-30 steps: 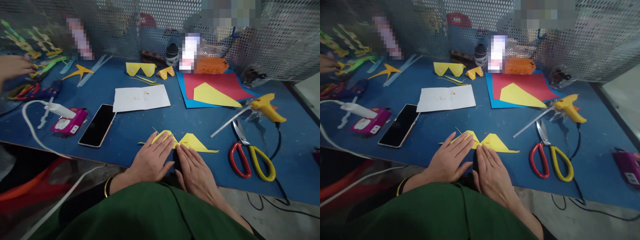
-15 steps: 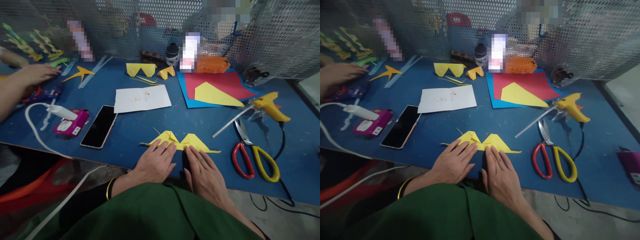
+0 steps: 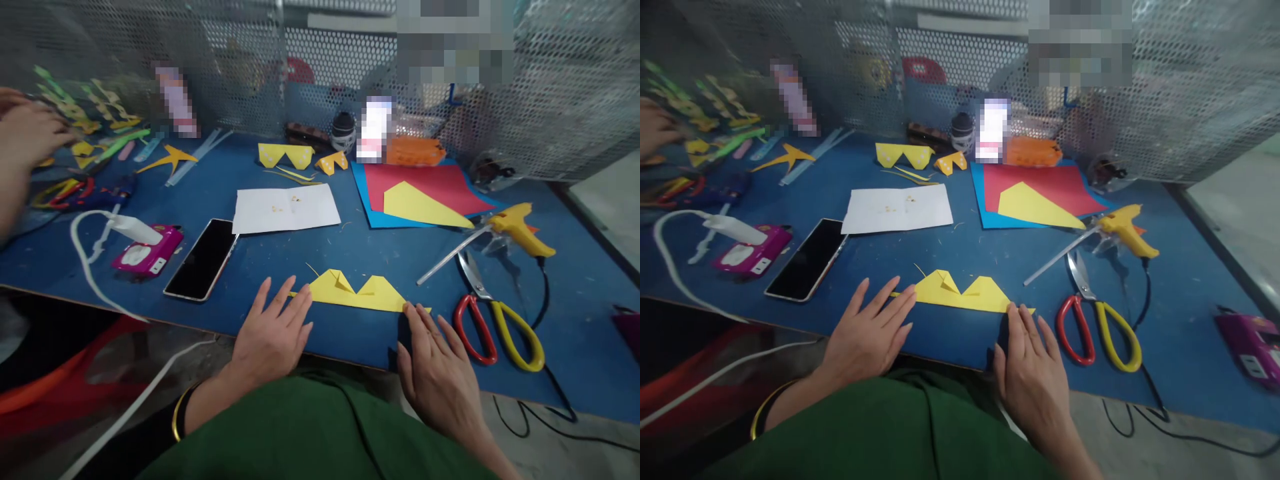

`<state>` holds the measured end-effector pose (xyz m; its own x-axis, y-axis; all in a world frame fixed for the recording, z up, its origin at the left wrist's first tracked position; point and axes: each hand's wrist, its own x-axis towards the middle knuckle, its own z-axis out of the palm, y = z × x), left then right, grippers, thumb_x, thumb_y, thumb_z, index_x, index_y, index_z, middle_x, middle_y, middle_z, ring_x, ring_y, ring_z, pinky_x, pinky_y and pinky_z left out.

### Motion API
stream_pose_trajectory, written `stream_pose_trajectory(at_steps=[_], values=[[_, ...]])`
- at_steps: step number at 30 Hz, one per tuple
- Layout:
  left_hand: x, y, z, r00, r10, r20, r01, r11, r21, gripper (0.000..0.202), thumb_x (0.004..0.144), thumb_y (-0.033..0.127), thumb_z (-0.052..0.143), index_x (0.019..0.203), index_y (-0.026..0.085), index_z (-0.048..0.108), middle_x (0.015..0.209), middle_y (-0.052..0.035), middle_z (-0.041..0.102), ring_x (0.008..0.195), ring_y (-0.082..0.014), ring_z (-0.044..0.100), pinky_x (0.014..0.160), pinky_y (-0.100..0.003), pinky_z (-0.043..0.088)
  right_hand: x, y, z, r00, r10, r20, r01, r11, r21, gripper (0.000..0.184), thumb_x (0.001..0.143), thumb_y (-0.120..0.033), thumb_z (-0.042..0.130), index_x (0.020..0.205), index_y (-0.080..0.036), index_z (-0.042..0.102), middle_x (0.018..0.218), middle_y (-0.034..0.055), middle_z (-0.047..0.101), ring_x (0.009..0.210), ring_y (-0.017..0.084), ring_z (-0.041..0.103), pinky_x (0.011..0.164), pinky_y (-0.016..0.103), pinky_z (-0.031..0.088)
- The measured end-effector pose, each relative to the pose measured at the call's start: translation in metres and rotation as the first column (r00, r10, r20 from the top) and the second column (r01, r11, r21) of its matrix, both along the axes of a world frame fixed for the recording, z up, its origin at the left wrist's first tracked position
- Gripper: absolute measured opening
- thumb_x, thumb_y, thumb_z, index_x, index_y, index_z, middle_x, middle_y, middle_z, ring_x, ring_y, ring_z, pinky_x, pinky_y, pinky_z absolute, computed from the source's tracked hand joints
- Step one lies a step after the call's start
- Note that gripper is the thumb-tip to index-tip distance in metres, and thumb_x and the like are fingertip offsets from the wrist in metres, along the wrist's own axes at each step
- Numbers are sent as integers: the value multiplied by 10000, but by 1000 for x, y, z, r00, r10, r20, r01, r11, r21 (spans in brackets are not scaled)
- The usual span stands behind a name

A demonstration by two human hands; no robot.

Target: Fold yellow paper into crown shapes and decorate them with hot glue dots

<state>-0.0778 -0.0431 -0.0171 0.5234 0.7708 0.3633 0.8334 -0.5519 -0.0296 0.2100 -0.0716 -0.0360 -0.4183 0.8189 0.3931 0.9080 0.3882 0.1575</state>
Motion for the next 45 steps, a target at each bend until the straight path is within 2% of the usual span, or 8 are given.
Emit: stream_pose_trajectory(at_steps=[6,13,17,22,26,31,37,45], values=[[4,11,16,976,185,116,-185,983,-7,370,1018,331,448,1218,140,695,1310,-128,691,1246,-337,596,1131,-594,341,-6,6,-8,999,35,-16,-33,992,121,650,1011,-282,350,1562,45,246,1285,250,674,1171,343,668,1011,515,473],[19,131,64,876,475,77,-464,877,-126,720,1037,349,397,1583,-43,140,834,-160,750,862,-339,710,875,-517,495,-2,9,-22,997,73,-38,-63,975,215,660,1012,-305,357,1556,57,266,1262,252,685,1111,334,692,976,499,485],[10,168,86,773,634,15,-613,753,-240,749,1001,323,527,1586,14,177,940,-175,767,933,-350,735,858,-479,523,4,9,-29,996,88,-21,-82,974,210,678,1002,-328,384,1555,49,279,1303,237,669,1152,331,673,1004,491,471],[24,107,63,971,205,125,-174,959,-224,389,1019,282,479,1363,133,582,1222,-138,722,1119,-270,685,928,-417,549,6,10,-31,996,77,-34,-69,978,195,683,1015,-350,371,1568,35,255,1291,228,678,1139,316,680,996,479,474],[39,55,20,980,-175,99,193,957,-218,474,1053,403,419,1432,138,524,1535,-112,510,1446,-222,435,1174,-407,380,5,11,-23,995,77,-62,-65,982,179,657,1023,-333,350,1574,12,254,1244,215,706,1074,300,706,964,468,487],[41,46,-3,982,-186,16,183,939,-292,708,1005,625,407,1482,103,460,1569,-134,456,1489,-255,371,1229,-452,268,-13,14,0,985,13,-172,11,991,136,614,1013,-262,375,1560,2,282,1276,235,684,1073,296,709,999,482,477],[40,46,-2,980,-199,-4,188,936,-298,794,962,625,512,1496,44,425,1598,-163,401,1493,-311,354,1228,-460,283,-42,34,7,974,169,-151,-173,985,-10,653,1018,-347,393,1555,1,264,1383,214,624,1327,307,566,1070,463,450],[40,39,-7,987,-148,70,156,980,-121,502,1029,417,452,1313,30,596,1304,-174,669,1223,-292,613,1084,-412,469,-49,39,-2,963,232,-138,-230,973,30,660,1010,-345,422,1538,32,295,1368,226,631,1276,312,608,1029,451,495]])
